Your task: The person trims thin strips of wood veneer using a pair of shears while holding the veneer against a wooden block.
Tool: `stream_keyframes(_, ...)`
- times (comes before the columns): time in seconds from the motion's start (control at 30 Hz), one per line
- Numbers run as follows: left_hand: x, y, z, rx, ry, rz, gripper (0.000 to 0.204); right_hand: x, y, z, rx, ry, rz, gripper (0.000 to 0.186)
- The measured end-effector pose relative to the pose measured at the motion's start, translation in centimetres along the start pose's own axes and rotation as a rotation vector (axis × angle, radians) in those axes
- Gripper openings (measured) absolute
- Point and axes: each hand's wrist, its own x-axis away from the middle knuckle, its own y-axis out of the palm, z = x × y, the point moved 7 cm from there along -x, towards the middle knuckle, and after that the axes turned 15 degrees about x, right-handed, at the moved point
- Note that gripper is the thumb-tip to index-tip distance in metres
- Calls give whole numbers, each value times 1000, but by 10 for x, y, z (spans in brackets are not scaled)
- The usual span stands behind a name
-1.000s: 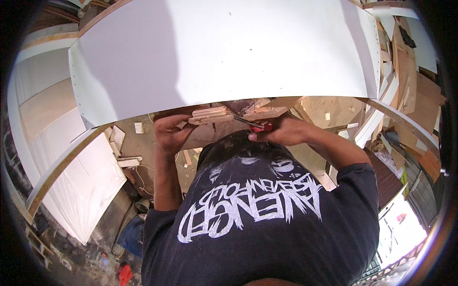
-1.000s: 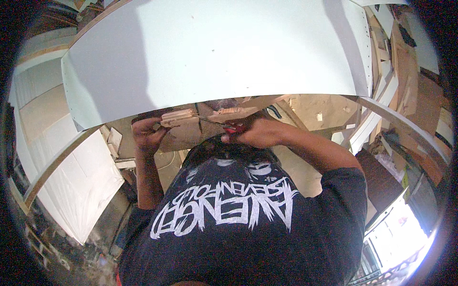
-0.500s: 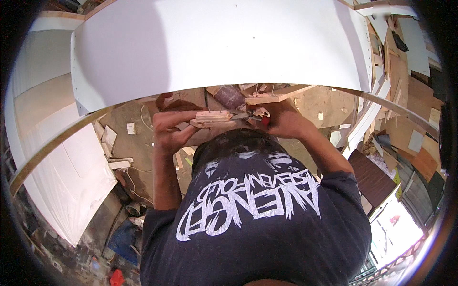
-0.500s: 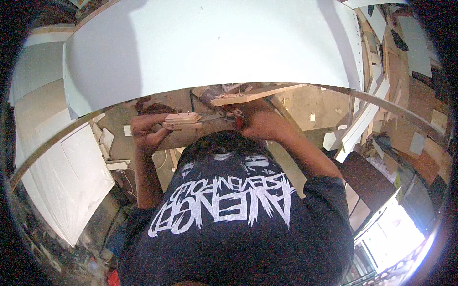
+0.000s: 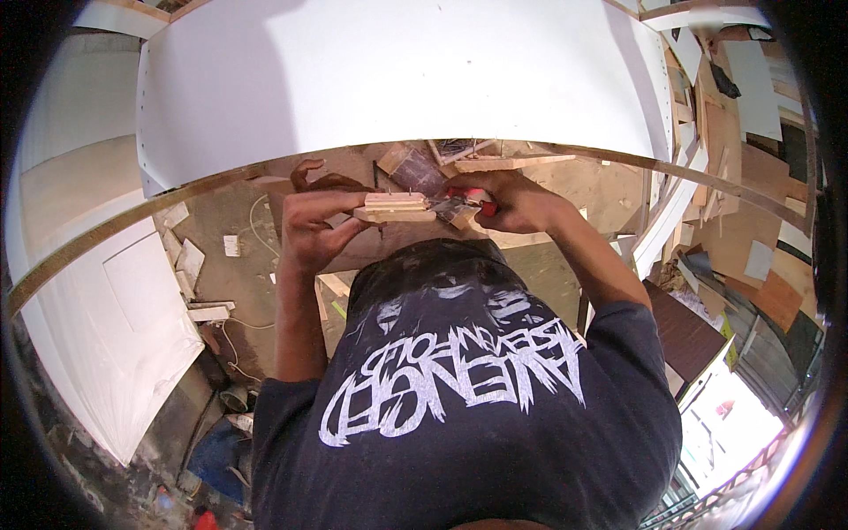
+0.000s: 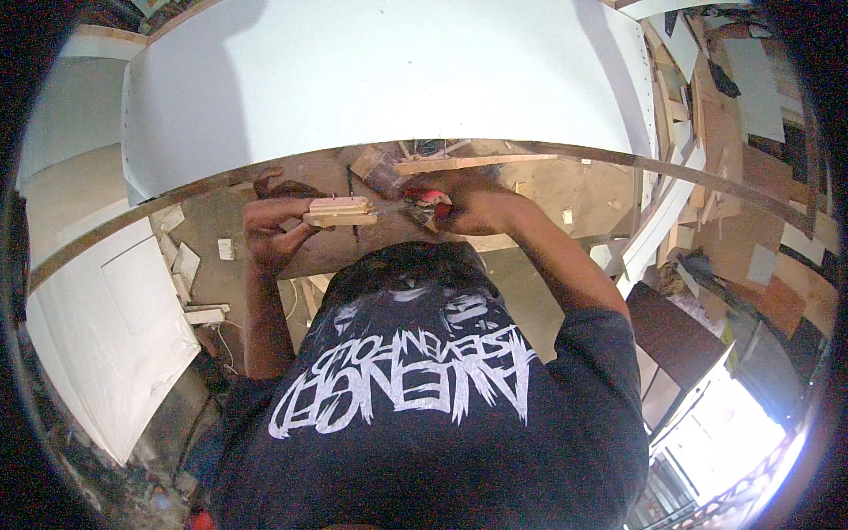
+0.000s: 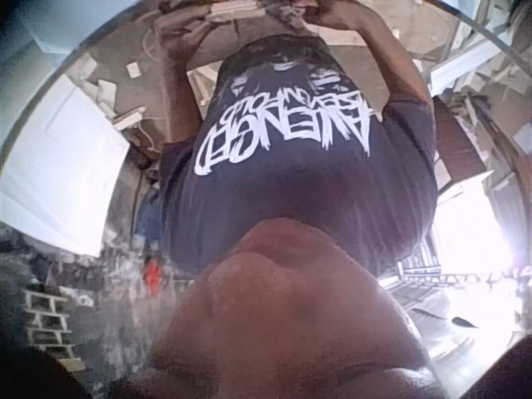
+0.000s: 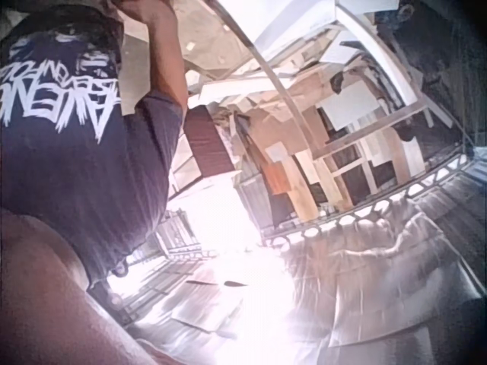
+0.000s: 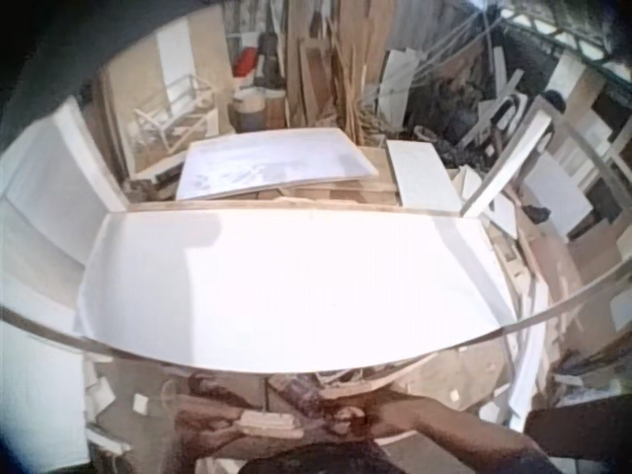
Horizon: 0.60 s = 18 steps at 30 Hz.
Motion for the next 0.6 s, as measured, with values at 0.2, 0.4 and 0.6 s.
stream_keyframes(0.2, 1, 0, 9, 6, 74, -39, 24, 5, 4, 4, 20, 87, 10, 65)
stream_keyframes(0.4, 7, 3, 7, 41, 42, -66, 28, 17, -24, -29, 239, 34, 30, 58)
stream_keyframes(0.6, 6, 5, 7, 31, 108, -70, 29, 17, -18, -20, 450, 136, -108, 40)
